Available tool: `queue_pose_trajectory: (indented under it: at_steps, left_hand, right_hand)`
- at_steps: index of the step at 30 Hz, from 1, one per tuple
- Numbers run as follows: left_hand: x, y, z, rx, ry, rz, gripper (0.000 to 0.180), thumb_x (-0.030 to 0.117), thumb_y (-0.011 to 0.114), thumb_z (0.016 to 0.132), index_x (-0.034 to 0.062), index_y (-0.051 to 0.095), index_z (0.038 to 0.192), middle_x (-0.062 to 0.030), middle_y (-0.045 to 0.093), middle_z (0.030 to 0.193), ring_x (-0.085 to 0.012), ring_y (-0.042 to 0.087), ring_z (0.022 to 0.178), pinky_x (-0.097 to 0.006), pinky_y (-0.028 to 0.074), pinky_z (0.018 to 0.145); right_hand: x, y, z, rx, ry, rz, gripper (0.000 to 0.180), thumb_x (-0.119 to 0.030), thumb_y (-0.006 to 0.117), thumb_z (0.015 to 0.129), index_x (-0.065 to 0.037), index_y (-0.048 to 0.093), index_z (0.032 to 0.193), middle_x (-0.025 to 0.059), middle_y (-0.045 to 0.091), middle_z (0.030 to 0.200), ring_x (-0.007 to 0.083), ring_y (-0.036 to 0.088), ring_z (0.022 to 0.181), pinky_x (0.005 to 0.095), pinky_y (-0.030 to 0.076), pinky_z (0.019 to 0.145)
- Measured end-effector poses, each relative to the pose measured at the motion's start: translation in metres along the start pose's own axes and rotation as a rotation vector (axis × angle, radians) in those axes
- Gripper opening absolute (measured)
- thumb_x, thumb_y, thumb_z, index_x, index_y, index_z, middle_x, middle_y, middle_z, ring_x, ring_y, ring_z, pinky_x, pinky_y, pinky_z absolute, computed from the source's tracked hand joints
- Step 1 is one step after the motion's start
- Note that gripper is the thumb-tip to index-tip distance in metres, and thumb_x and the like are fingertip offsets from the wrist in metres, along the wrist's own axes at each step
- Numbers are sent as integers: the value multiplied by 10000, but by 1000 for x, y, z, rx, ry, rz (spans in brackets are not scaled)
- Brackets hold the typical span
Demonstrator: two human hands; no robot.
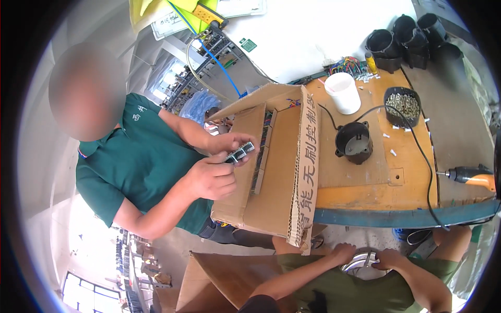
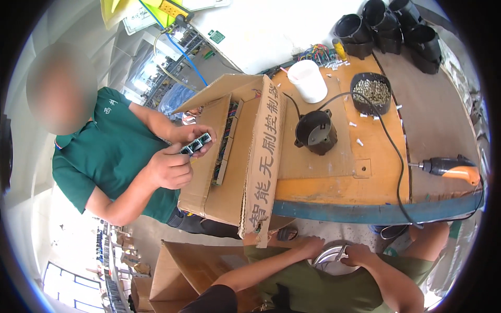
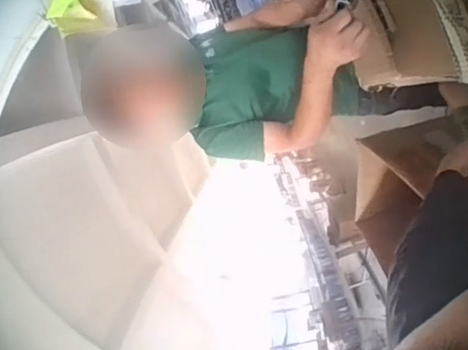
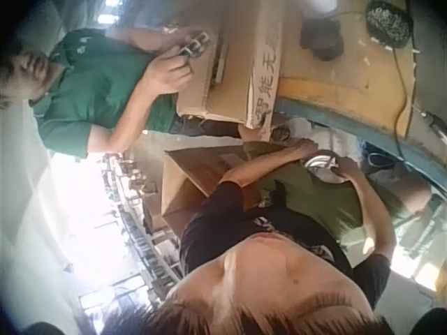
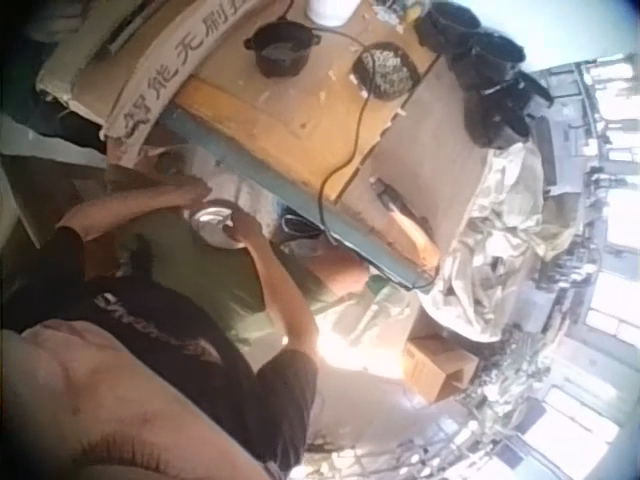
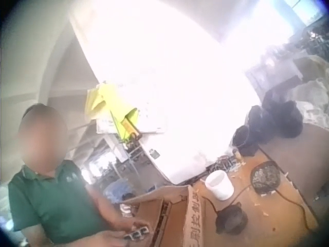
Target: The person assembles electronic components by applying a substance from a cup using a small stick, placing a circuit board into a housing, and securing it with screws using a powered screwdriver.
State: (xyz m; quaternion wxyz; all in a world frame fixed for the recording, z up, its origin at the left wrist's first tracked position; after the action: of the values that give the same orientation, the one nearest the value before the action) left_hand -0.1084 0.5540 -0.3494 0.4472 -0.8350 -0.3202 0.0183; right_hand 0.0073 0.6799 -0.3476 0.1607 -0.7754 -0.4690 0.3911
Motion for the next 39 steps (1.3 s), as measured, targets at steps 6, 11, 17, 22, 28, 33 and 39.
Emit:
queue_pose_trajectory:
  at_steps: [6, 11, 17, 22, 28, 33, 39]
  left_hand:
    - [26, 69, 55, -119, 49, -254, 333, 253, 660, 814, 28, 616, 1056, -198, 681, 1002, -384, 647, 972, -494, 520, 815]
    - [10, 90, 91, -20, -15, -353, 378, 318, 647, 833, 29, 593, 1070, -223, 673, 1011, -401, 648, 942, -492, 512, 788]
    - [-23, 98, 110, 70, -85, -453, 420, 351, 644, 804, -8, 619, 1022, -258, 671, 993, -418, 647, 968, -511, 512, 820]
    - [-27, 99, 109, 40, -143, -453, 461, 369, 651, 815, -11, 614, 1075, -249, 669, 1060, -409, 640, 1013, -485, 511, 863]
    - [-19, 101, 106, -1, -135, -446, 465, 359, 652, 821, -16, 614, 1092, -243, 669, 1079, -399, 641, 1021, -476, 510, 863]
    - [-18, 102, 107, 11, -115, -434, 461, 361, 619, 820, -10, 599, 1094, -270, 664, 1064, -413, 643, 1010, -502, 514, 854]
    - [-18, 103, 107, 19, -120, -421, 474, 360, 639, 818, -13, 598, 1107, -270, 664, 1062, -411, 645, 1011, -498, 518, 852]
  right_hand:
    - [10, 21, 30, -60, 20, -12, 466, -514, 641, 799, -158, 722, 1087, 103, 705, 1083, 303, 668, 1022, 434, 543, 854]
    - [16, 14, 41, 78, 25, 146, 477, -524, 657, 781, -171, 711, 1096, 114, 705, 1078, 335, 673, 976, 446, 543, 846]
    - [22, -8, 32, 104, 70, 163, 447, -497, 623, 820, -152, 714, 1091, 156, 713, 1015, 362, 668, 970, 470, 533, 849]
    - [20, -8, 28, 101, 72, 146, 440, -492, 613, 823, -150, 722, 1078, 158, 714, 1005, 357, 672, 964, 460, 536, 846]
    - [21, -5, 27, 120, 77, 121, 427, -479, 609, 828, -146, 726, 1068, 154, 717, 986, 355, 675, 954, 454, 539, 842]
    - [22, -10, 24, 154, 57, 147, 420, -470, 613, 828, -144, 725, 1068, 157, 717, 975, 356, 677, 943, 453, 540, 840]
    - [24, -10, 21, 145, 67, 150, 416, -474, 611, 833, -155, 723, 1075, 148, 717, 984, 351, 674, 956, 453, 539, 845]
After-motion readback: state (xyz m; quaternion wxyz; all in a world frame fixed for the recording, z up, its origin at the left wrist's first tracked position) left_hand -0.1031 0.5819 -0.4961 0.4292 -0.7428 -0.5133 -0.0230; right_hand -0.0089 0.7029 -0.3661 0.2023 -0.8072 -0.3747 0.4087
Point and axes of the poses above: each hand's wrist, its own z-axis towards the middle knuckle, its own y-axis out of the palm, x = y × z, the point moved 8 cm from there along z, towards the middle knuckle
